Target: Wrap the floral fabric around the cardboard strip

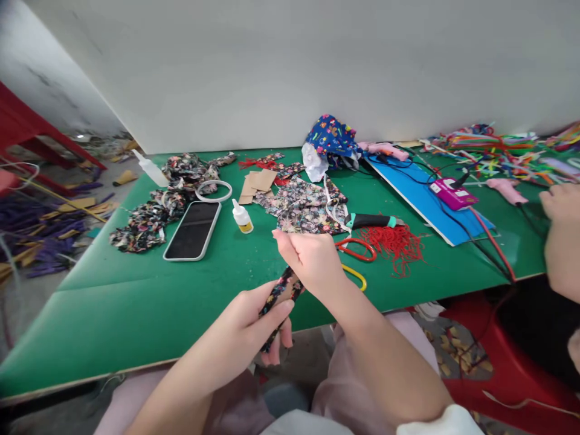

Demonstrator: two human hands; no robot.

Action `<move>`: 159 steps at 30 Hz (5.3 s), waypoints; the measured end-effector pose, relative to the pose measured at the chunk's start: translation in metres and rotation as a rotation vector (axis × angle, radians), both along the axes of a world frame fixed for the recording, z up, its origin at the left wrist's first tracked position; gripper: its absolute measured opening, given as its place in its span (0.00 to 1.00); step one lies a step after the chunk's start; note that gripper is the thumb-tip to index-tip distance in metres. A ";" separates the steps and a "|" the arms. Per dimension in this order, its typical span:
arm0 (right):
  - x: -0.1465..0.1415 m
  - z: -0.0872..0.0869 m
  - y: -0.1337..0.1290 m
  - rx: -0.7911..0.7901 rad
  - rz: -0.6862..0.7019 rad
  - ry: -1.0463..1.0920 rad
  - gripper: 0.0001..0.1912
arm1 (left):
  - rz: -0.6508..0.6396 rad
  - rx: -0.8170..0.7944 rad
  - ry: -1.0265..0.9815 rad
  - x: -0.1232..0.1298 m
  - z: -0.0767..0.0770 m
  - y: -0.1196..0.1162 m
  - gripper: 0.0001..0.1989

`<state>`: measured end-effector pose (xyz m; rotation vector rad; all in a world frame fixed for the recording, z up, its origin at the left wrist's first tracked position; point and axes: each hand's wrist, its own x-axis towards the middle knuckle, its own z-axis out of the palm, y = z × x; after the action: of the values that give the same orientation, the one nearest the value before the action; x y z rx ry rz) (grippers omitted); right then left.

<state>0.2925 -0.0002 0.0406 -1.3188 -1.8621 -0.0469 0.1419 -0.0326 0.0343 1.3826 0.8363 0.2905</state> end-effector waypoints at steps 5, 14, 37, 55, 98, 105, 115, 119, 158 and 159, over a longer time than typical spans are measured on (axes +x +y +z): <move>0.000 -0.003 0.002 0.079 -0.026 -0.069 0.24 | 0.011 0.001 -0.017 0.000 -0.002 0.000 0.11; 0.000 -0.008 0.004 0.158 -0.072 -0.155 0.23 | 0.035 0.006 -0.028 0.003 -0.007 0.002 0.11; 0.025 -0.012 0.012 -0.475 -0.014 0.482 0.26 | 0.058 -0.235 -0.134 0.009 -0.019 0.023 0.20; -0.010 -0.032 0.009 -0.144 -0.315 -0.243 0.28 | 0.090 0.009 -0.043 0.011 -0.022 0.017 0.09; 0.006 -0.018 0.003 -0.269 -0.013 0.172 0.26 | 0.262 -0.085 -0.242 0.002 -0.019 0.027 0.10; 0.021 -0.005 -0.001 -0.398 0.123 0.636 0.20 | 0.246 -0.213 -0.472 -0.015 -0.007 0.029 0.15; 0.006 0.004 -0.010 -0.478 0.240 0.412 0.11 | 0.480 0.342 -0.125 -0.005 -0.018 0.027 0.14; 0.004 0.004 -0.010 -0.462 0.250 0.355 0.10 | 0.598 0.502 -0.100 -0.004 -0.019 0.028 0.12; 0.014 -0.019 -0.013 -0.767 0.233 0.521 0.17 | 0.369 -0.049 -0.341 -0.001 -0.018 0.030 0.22; 0.015 -0.020 -0.013 -0.779 0.232 0.531 0.16 | 0.371 -0.063 -0.337 -0.001 -0.018 0.030 0.23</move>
<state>0.3072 -0.0130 0.0210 -1.3970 -1.5844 1.1372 0.1411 -0.0023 0.0165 1.0742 0.8069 0.7561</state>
